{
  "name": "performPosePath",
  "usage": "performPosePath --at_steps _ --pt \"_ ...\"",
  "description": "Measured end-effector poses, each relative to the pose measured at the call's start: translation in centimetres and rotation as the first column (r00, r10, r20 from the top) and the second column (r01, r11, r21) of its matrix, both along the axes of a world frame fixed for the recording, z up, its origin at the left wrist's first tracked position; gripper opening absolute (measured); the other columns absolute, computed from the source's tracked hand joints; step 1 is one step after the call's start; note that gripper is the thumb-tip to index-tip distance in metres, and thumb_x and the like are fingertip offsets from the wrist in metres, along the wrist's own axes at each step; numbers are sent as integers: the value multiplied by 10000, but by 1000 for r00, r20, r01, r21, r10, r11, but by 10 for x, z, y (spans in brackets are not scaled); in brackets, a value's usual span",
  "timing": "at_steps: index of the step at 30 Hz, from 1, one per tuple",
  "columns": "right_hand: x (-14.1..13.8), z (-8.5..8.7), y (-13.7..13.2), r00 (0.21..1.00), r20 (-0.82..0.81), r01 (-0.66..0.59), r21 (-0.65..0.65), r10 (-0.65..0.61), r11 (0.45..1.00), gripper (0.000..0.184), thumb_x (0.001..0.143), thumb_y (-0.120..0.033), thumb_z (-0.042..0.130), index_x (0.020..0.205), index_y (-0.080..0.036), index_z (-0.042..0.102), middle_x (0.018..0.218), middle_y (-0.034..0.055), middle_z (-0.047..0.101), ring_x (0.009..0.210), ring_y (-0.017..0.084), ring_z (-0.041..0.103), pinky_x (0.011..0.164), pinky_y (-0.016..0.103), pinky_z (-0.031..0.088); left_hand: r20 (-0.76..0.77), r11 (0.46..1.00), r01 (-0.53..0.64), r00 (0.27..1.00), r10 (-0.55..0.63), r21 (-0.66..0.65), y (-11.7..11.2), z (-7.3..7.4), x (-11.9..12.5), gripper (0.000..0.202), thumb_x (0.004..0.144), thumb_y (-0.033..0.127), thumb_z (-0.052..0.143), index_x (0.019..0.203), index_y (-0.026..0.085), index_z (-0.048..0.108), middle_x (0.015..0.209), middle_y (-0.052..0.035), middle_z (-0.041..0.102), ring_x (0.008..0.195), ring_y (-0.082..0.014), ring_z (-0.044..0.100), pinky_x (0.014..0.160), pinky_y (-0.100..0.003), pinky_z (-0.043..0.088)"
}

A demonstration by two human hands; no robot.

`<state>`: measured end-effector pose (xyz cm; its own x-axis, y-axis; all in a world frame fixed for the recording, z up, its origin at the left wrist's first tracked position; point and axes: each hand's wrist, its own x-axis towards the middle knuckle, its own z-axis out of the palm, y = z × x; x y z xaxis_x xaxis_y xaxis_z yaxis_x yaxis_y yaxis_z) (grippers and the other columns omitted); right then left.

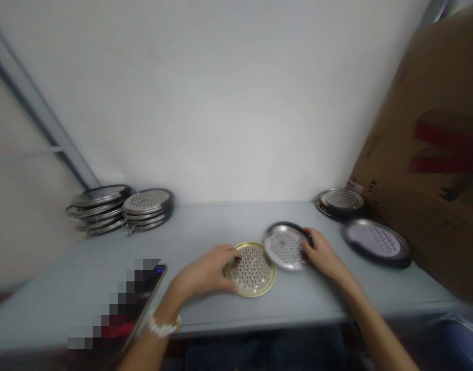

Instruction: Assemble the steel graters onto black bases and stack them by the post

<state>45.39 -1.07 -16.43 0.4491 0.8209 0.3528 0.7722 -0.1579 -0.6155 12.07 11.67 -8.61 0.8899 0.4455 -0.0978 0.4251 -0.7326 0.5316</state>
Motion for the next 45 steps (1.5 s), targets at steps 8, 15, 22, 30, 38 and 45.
performPosePath --at_steps 8,15,22,30,38,45 --pt "1 -2 0 1000 3 -3 10 3 1000 403 887 -298 516 1259 -168 596 1201 138 670 1136 263 629 1047 442 455 8 999 -28 1000 28 -32 2 -5 0 692 673 435 870 1279 227 611 1344 -86 605 1263 -295 533 1110 -410 398" --pt "1 -2 2 1000 6 9 20 -9 1000 385 880 -269 510 1240 -166 601 1189 146 670 1139 273 633 1037 459 470 14 999 -43 999 43 -12 1 -1 0 617 691 393 848 1247 235 634 1305 -75 628 1230 -295 556 1089 -408 416" --pt "-4 7 -1 999 40 14 -1 -14 1000 322 870 -253 516 1153 -158 638 1148 140 632 1097 280 611 1028 461 464 -33 987 -138 989 141 85 6 7 -3 521 720 325 780 1210 194 659 1197 -90 666 1152 -293 591 1046 -402 447" --pt "-20 36 -11 992 81 -88 -82 94 993 181 855 -244 618 1007 -202 708 1216 111 632 1186 297 530 1057 465 400 -43 972 -187 980 195 142 10 11 -9 423 829 383 659 1205 189 665 1244 -110 688 1208 -303 591 1086 -413 420" --pt "-55 65 -27 921 101 -296 -445 376 845 210 807 -270 739 996 -191 695 1145 105 635 1148 318 514 988 450 396 -3 969 -198 980 200 146 8 20 -8 458 862 312 638 1311 223 631 1372 -89 655 1282 -287 574 1122 -374 392" --pt "-70 68 -26 911 154 -279 -451 382 848 198 789 -68 631 965 -156 654 1102 116 633 1022 268 553 886 365 419 10 967 -203 979 204 156 7 19 -10 528 869 342 637 1380 226 574 1394 -98 640 1293 -292 561 1148 -405 371"
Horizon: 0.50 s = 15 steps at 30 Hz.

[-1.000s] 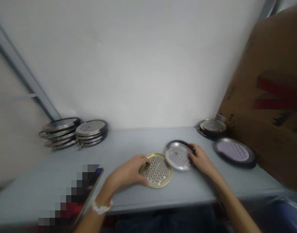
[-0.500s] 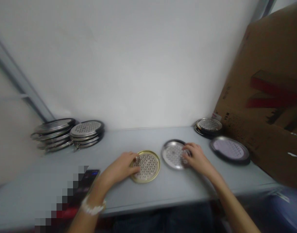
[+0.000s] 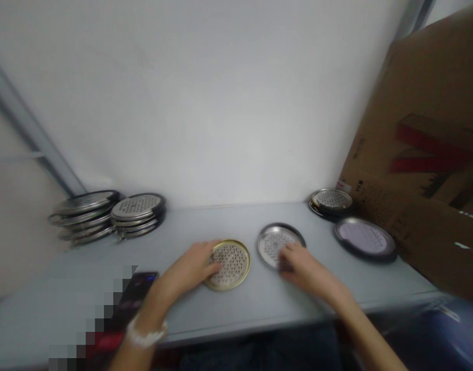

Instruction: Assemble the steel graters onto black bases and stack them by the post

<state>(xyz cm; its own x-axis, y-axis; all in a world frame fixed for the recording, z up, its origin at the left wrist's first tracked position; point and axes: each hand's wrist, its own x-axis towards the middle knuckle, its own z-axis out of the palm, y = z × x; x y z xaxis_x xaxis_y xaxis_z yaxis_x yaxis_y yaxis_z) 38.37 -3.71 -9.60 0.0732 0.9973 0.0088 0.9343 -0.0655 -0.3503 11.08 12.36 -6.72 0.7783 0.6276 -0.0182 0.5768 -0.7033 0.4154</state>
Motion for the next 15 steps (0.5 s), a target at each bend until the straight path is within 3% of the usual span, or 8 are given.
performPosePath --at_steps 4,8,12,15 --pt "0 -2 1 1000 -18 -9 14 9 1000 219 776 -41 603 956 -161 639 1090 109 630 1001 253 561 872 348 415 9 1000 -9 1000 9 16 -2 -3 2 535 880 336 619 1396 213 554 1400 -108 627 1304 -294 540 1155 -420 360" --pt "4 -4 0 999 27 20 2 -20 1000 228 745 -32 621 938 -152 633 1074 120 634 988 255 568 834 334 415 63 999 37 997 -39 33 -19 -1 14 492 914 323 596 1394 224 549 1393 -96 619 1298 -278 533 1150 -416 366" --pt "10 -4 -3 995 75 72 -15 -71 997 183 750 -40 634 889 -156 661 1035 134 653 983 273 588 808 335 410 93 984 166 981 -171 57 -50 -1 41 365 942 234 585 1305 244 619 1335 -78 633 1278 -261 533 1139 -414 375" --pt "15 -6 -5 995 63 77 -12 -76 997 199 771 -25 598 887 -163 684 989 123 672 971 268 600 808 330 410 95 967 240 964 -247 82 -72 -10 67 293 952 151 558 1193 263 680 1222 -62 653 1201 -252 564 1067 -403 431"
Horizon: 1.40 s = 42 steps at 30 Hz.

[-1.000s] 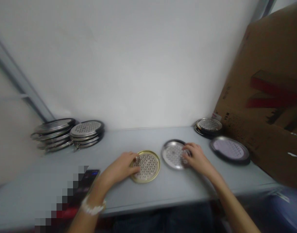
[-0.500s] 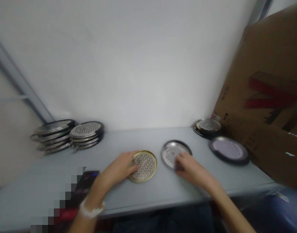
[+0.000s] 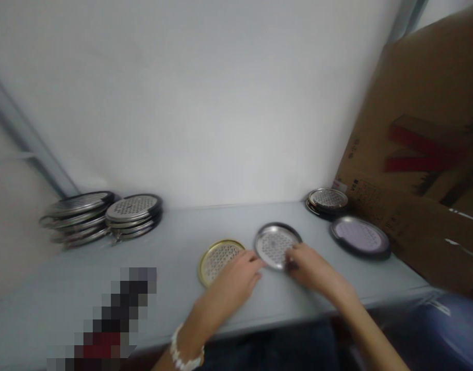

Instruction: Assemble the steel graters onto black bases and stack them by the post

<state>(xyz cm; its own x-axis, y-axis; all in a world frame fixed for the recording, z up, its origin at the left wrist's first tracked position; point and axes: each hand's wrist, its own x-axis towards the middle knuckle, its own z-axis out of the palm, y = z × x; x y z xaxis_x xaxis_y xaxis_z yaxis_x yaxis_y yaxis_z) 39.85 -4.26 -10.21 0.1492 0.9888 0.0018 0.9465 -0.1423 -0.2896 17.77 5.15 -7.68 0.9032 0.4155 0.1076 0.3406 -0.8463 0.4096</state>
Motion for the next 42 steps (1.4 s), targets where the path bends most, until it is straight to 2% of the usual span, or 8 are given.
performPosePath --at_steps 3,7,16,24,30,36,42 --pt "5 -5 0 1000 -24 -13 9 13 1000 225 787 -17 566 902 -164 692 960 106 679 943 248 603 810 318 414 46 1000 16 999 -17 13 -11 -15 25 243 959 146 553 1138 243 685 1181 -64 637 1160 -246 576 1017 -385 456" --pt "11 -12 5 996 -65 -56 19 57 998 212 786 -30 583 913 -158 695 976 93 679 929 224 598 813 299 419 80 1000 22 997 -23 17 -9 -32 48 174 948 161 571 1072 217 680 1141 -70 623 1119 -240 588 984 -371 457" --pt "18 -19 12 981 -168 -97 5 96 995 150 734 -32 596 789 -152 668 846 48 680 758 171 573 679 259 404 64 1000 20 998 -19 -15 3 -42 63 104 953 177 548 912 183 644 1048 -63 643 1022 -224 600 922 -349 457" --pt "21 -14 11 983 -176 -58 -2 57 998 172 695 -32 605 798 -156 666 797 38 676 729 172 560 646 261 379 -24 997 67 997 -67 -32 6 -33 67 99 941 160 530 923 169 627 1036 -94 656 1015 -240 598 922 -361 456" --pt "24 -12 10 981 -185 -53 -4 52 999 176 689 -22 605 766 -161 679 771 28 685 701 160 557 633 252 370 18 995 58 998 -56 -80 10 -35 65 84 927 146 536 900 176 609 1029 -75 651 990 -220 593 907 -341 444" --pt "22 -13 11 976 -213 -51 3 51 999 170 697 -20 604 775 -155 673 782 27 685 705 153 557 637 242 381 69 996 60 996 -56 -64 -2 -24 51 67 959 176 529 925 189 585 1072 -63 631 1022 -210 573 905 -318 435" --pt "19 -10 8 972 -226 -56 34 62 998 248 703 -16 608 895 -157 679 893 44 671 804 175 579 711 254 407 -75 996 69 995 -73 -55 -15 -19 31 117 922 119 526 879 187 610 1037 -62 662 960 -206 607 870 -316 434"
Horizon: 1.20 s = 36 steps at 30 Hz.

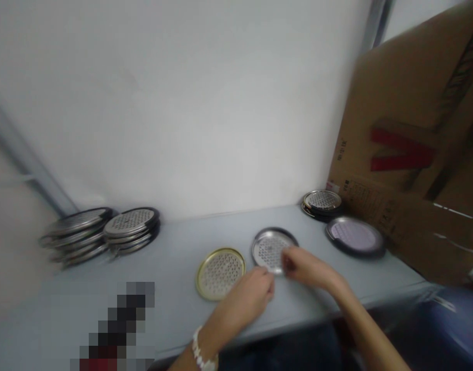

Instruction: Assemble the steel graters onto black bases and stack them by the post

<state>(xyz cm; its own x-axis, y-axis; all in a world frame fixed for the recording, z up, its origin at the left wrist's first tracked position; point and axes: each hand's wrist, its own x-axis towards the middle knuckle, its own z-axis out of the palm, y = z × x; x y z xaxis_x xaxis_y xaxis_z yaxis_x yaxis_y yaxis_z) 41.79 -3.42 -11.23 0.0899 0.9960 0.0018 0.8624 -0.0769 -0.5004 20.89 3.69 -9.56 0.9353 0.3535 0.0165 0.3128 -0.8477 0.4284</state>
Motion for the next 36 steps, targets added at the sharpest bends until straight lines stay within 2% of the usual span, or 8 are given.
performPosePath --at_steps 11,16,19,21,24,28,31,36 --pt "-4 -5 0 999 -26 -24 17 24 1000 289 695 23 566 875 -171 681 823 5 628 754 151 546 678 235 379 64 997 -53 996 57 -58 -3 -11 -5 111 924 159 535 904 200 636 1050 -58 684 995 -213 614 885 -318 450" --pt "-3 -6 -1 999 -25 -30 31 30 999 221 706 15 573 821 -164 636 829 5 598 760 146 522 687 236 372 79 997 -48 996 53 -62 -4 -17 -2 95 926 159 541 910 204 622 1051 -61 685 1013 -220 617 894 -327 454" --pt "-2 -5 -1 999 -33 -31 29 32 999 213 710 16 577 807 -166 630 830 2 584 762 145 523 687 234 371 83 998 -37 996 42 -57 -3 -14 -4 94 923 161 545 917 205 628 1064 -57 687 1011 -217 621 896 -329 458" --pt "-1 -5 -1 999 -39 -30 31 32 999 214 707 21 580 800 -166 628 841 4 580 761 144 524 683 232 371 73 998 -38 996 42 -53 1 -6 -9 88 924 183 554 931 206 639 1065 -56 690 1012 -221 625 902 -335 461" --pt "-1 -4 -1 998 -48 -28 42 30 999 209 709 24 588 791 -164 628 875 13 580 771 145 528 685 234 375 45 996 -82 995 84 -42 16 11 -24 105 923 225 566 970 204 658 1080 -65 698 1041 -240 626 932 -356 460" --pt "-1 -2 0 997 -66 -26 61 30 998 198 709 21 603 767 -166 631 877 12 585 774 148 537 688 236 379 79 975 -222 972 223 -20 52 29 -55 180 937 291 537 1018 202 671 1097 -78 710 1058 -249 631 960 -363 462" --pt "-4 0 2 996 -85 -26 92 34 995 188 716 15 604 743 -170 626 852 6 588 779 153 549 694 240 379 84 936 -349 935 345 38 84 28 -80 232 951 332 503 1030 190 669 1095 -97 719 1060 -253 645 968 -363 462" --pt "-22 4 7 992 -126 -9 160 30 987 129 768 -51 643 772 -176 610 879 4 613 787 152 577 709 235 414 -123 818 -538 815 566 201 118 10 -104 226 937 311 517 1037 162 654 1069 -144 742 991 -270 683 864 -350 471"
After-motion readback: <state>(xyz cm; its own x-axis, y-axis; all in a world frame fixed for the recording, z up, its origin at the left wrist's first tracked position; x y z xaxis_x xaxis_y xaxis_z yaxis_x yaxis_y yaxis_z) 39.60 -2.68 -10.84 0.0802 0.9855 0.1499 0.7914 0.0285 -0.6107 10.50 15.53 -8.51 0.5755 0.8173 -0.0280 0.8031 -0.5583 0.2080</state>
